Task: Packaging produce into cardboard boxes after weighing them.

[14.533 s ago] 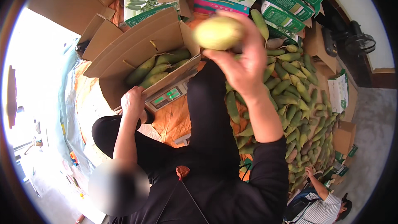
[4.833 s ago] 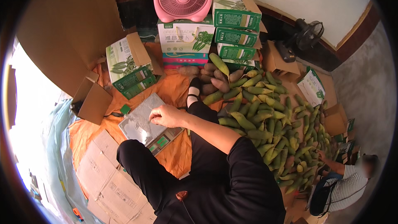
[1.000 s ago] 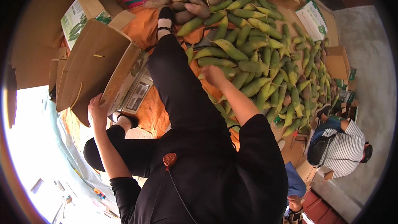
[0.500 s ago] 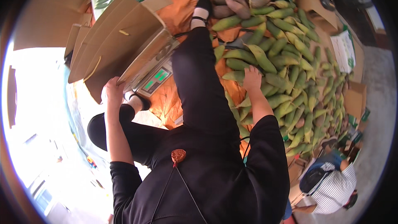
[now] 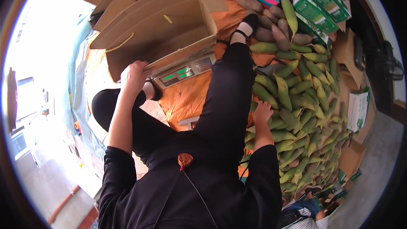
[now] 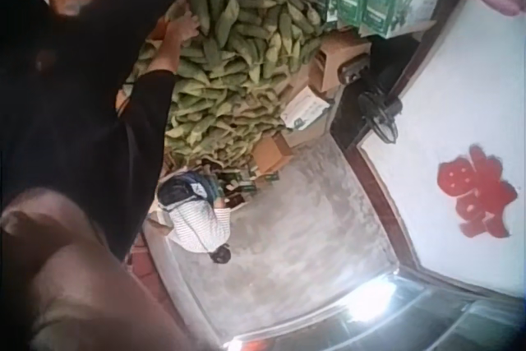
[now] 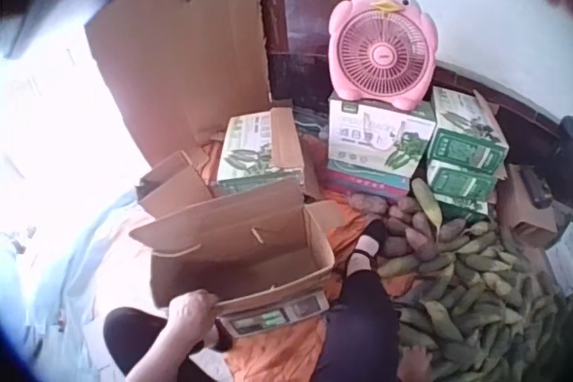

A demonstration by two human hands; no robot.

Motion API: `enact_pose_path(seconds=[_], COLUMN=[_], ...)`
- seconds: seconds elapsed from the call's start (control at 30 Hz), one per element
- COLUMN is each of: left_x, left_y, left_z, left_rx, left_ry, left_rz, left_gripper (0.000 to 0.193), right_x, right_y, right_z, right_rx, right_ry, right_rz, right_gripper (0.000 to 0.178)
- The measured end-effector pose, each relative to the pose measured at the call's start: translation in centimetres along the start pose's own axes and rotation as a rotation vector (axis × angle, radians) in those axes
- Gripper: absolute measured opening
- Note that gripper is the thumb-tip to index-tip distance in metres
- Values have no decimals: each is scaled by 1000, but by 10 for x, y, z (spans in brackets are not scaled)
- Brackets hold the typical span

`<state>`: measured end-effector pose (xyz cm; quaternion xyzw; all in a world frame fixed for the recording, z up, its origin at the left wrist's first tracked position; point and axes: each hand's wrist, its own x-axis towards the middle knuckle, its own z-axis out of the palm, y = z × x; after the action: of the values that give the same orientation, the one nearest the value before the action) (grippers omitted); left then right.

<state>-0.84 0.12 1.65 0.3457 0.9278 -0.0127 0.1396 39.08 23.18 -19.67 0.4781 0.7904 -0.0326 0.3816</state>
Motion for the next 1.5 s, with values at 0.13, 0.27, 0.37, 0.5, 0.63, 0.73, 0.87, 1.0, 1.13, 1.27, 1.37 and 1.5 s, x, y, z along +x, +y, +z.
enact_pose_path(seconds=[0.13,0.27,0.37,0.5,0.63,0.73,0.87,1.0,1.13,1.27,1.37,1.5], left_x=[-2,-2,-4,-5,-3,-2,-3,2,5,4,3,4], left_y=[0,-4,-3,-9,-7,-8,-11,-9,-6,-10,-4,1], left_z=[1,2,3,7,6,7,7,9,8,7,-2,-8], left_rx=[-80,-98,-116,-142,-140,-128,-127,-100,-77,-66,-74,-81], left_ry=[42,26,67,120,84,44,52,26,36,-15,-26,-61], left_rz=[11,13,45,75,62,36,17,39,69,8,-19,-51], left_gripper=[19,19,15,14,15,15,15,16,17,19,20,24], right_x=[-3,5,15,-24,-82,-105,-101,-84,-49,-33,-34,-43], right_y=[19,56,80,51,-10,-71,-167,-238,-282,-305,-303,-293], right_z=[-7,-34,-81,-221,-337,-387,-401,-378,-344,-325,-332,-339], right_rx=[183,517,777,1015,1184,976,619,247,30,-147,-147,134], right_ry=[23,209,465,706,766,785,776,581,477,324,151,220], right_rz=[120,163,-8,-364,-819,-1119,-1247,-1065,-898,-724,-703,-846], right_gripper=[56,73,74,64,58,57,59,53,37,32,33,33])
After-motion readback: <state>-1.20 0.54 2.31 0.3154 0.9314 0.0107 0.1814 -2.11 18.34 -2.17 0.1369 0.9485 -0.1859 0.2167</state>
